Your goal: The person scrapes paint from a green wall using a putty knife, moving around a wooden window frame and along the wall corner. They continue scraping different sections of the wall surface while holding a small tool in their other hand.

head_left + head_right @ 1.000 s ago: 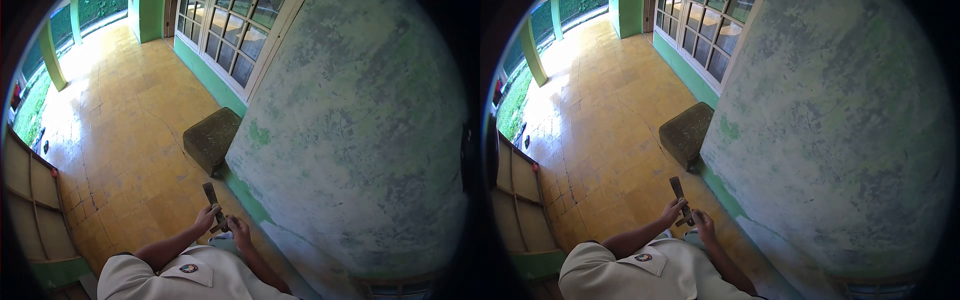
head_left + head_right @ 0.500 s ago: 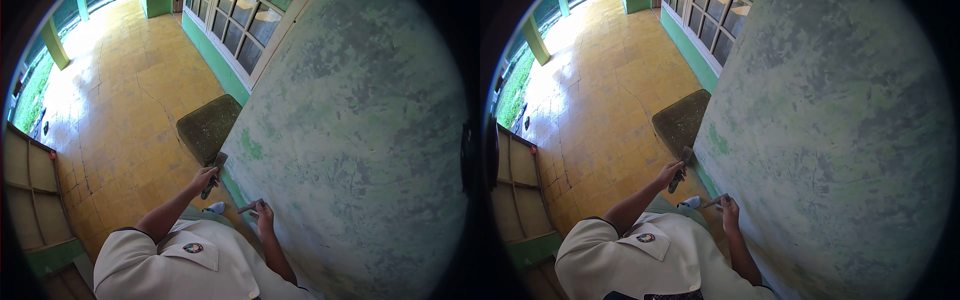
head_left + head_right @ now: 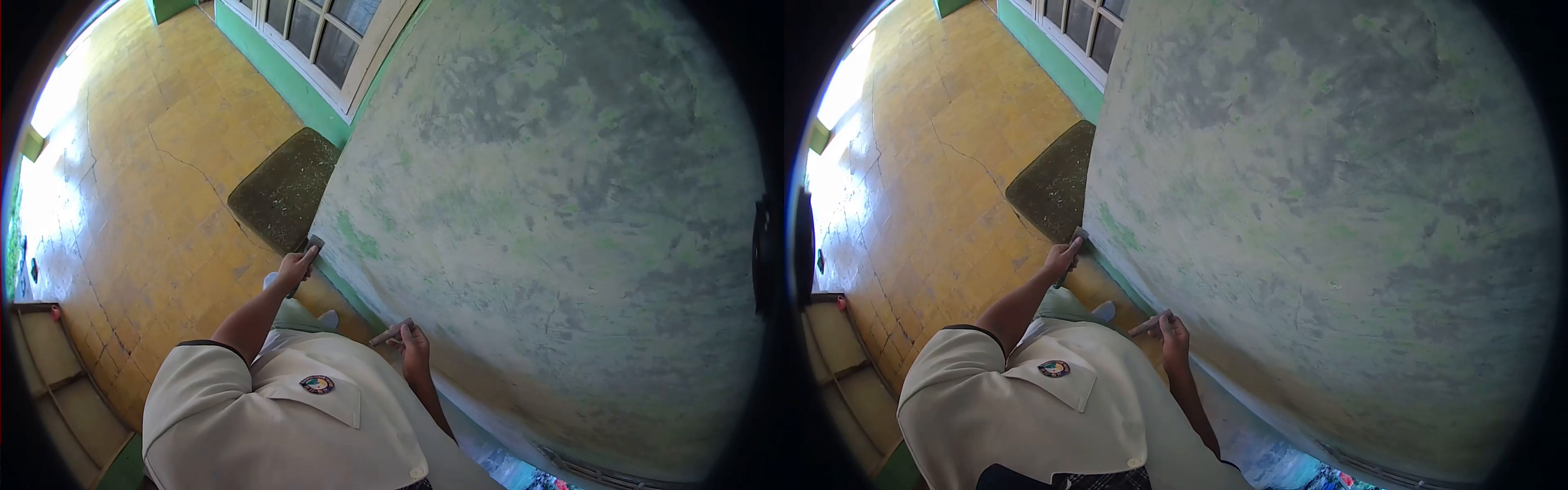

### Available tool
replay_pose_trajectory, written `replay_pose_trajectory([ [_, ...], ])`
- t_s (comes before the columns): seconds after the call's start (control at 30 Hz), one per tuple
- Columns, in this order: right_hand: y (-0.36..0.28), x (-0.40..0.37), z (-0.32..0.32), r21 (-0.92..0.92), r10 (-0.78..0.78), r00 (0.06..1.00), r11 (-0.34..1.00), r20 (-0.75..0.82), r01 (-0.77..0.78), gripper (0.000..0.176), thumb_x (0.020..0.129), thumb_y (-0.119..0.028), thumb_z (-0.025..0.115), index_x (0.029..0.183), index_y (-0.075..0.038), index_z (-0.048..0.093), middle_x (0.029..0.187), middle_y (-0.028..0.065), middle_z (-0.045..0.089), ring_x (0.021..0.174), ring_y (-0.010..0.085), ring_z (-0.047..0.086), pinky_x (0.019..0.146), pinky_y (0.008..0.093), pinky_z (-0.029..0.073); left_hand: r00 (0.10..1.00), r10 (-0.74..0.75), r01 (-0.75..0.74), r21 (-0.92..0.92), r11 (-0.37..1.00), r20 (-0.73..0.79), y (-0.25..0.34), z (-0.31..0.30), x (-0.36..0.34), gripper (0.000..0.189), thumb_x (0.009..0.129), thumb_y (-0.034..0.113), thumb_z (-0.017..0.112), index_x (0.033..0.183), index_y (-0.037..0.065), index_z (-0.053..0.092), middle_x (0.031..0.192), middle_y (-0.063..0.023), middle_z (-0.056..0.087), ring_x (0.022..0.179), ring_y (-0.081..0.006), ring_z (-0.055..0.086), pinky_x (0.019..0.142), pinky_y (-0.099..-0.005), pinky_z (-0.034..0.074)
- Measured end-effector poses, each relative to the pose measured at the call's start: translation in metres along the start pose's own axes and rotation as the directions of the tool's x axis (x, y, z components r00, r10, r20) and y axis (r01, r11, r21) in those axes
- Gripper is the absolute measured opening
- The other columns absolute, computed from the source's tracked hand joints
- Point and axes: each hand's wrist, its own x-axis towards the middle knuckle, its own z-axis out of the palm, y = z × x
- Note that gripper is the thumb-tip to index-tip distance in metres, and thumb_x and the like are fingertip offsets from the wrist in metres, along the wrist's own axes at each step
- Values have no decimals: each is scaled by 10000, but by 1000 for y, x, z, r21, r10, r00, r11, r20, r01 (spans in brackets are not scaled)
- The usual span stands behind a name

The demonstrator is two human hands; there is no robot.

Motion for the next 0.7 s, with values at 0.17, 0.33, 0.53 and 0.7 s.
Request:
replay_pose_trajectory([
  [0.17,-14,0,11,47,-14,998,999,-64,17,190,946,-221,478,1008,-51,533,981,85,617,890,196,604,754,338,493,961,248,-190,360,913,-121,48,22,22,673,783,631,556,568,-5,594,519,-106,551,497,-208,563,536,-358,446],
  [0.33,-22,7,16,72,-56,998,996,-29,58,191,956,-230,452,977,-55,525,954,90,618,901,209,608,751,344,488,957,258,-183,411,893,-133,51,12,23,641,783,618,562,634,-1,636,558,-137,580,549,-253,592,568,-378,446],
  [0.53,-20,10,20,135,-31,998,990,-62,39,200,937,-206,500,985,-16,543,906,102,631,772,151,600,695,278,488,966,137,-35,410,911,-221,16,-13,8,660,775,624,563,682,-25,638,578,-167,575,580,-284,600,596,-413,451],
  [0.7,-7,10,11,145,12,999,989,-38,-6,201,936,-209,505,993,-19,535,912,92,617,795,149,603,702,279,504,918,323,-235,339,911,-232,75,29,21,641,779,618,554,694,-12,643,624,-212,583,642,-374,593,593,-435,439],
])
